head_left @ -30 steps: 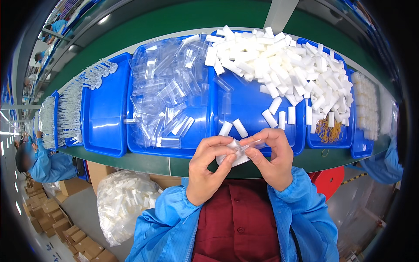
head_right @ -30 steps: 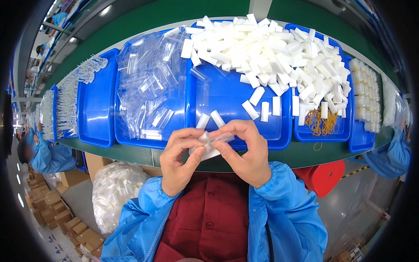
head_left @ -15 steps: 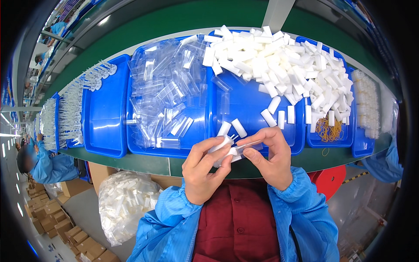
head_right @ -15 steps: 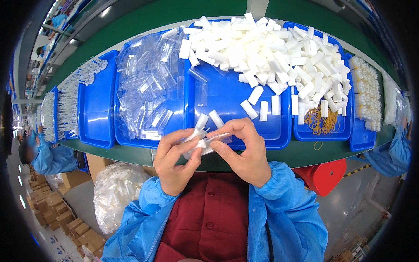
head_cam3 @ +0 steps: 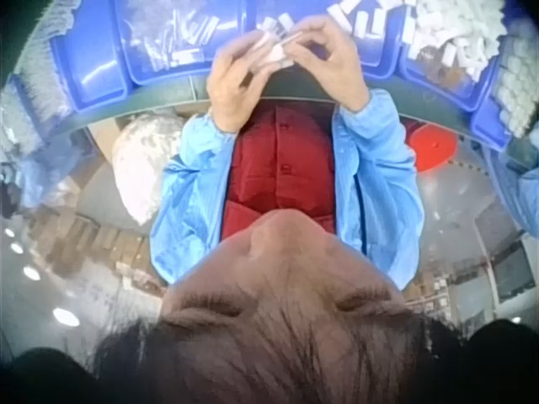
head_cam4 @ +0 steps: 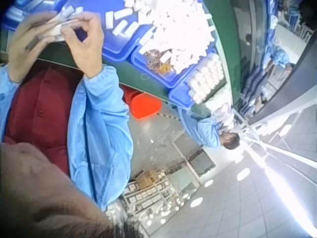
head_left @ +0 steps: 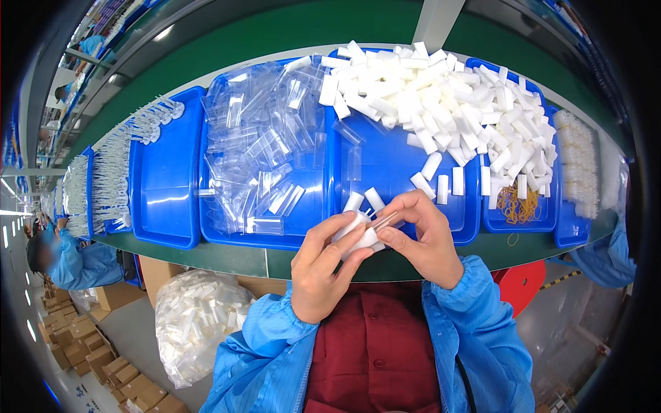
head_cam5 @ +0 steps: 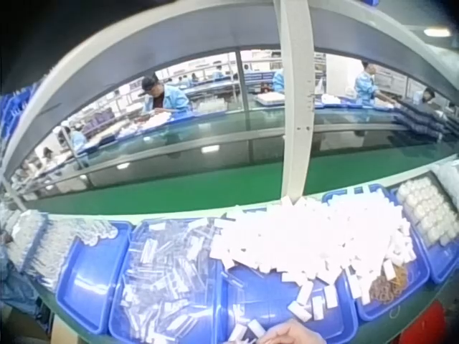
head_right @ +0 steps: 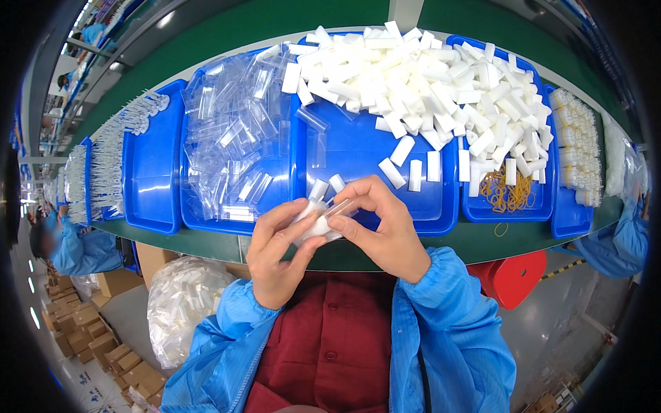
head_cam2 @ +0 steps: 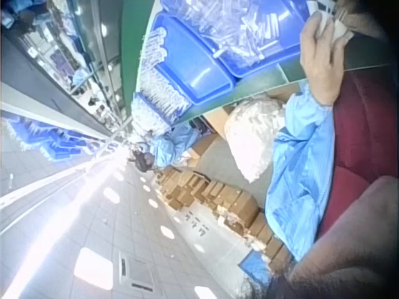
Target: The person assembles parts by inserting white components into clear plastic sleeves, arranging them into bundles, and securing each bundle with a rubber band.
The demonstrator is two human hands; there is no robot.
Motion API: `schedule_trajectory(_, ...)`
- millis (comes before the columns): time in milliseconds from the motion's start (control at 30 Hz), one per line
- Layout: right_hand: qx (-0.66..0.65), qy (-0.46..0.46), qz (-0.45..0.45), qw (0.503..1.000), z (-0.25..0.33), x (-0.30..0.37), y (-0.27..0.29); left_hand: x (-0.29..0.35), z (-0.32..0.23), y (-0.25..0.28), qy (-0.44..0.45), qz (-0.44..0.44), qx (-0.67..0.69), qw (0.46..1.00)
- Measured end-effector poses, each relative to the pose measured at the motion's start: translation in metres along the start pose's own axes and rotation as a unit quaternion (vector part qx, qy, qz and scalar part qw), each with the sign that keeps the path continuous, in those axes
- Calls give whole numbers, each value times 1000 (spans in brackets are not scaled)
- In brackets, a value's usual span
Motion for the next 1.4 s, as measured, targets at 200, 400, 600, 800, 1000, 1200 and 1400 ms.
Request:
schedule_trajectory(200,-52,21,-43,998,12,-5,11,-5,28,12,142,21,265,954)
schedule_trajectory(400,-24,34,-4,999,12,4,2,2,31,14,103,39,205,972)
schedule_trajectory(600,-10,8,40,999,4,10,0,3,22,12,45,60,140,987)
schedule_trajectory(800,176,139,140,964,30,3,-11,-14,20,5,60,157,205,964)
schedule_trajectory(1000,152,118,132,972,28,5,-19,-3,31,-3,125,207,253,937)
schedule_trajectory(1200,371,236,175,881,46,-55,-15,-3,49,21,165,77,304,935)
schedule_trajectory(1400,623,337,328,624,10,-80,-48,-1,53,14,239,121,437,859)
Point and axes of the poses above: each hand's wrist, its own x-axis away from the middle knuckle, its own y-axis out of the back of the hand, z = x × y, the point moved 8 cm from there along -x, towards the middle knuckle, and after that the axes turned 12 degrees about y, right-handed, at the moved point
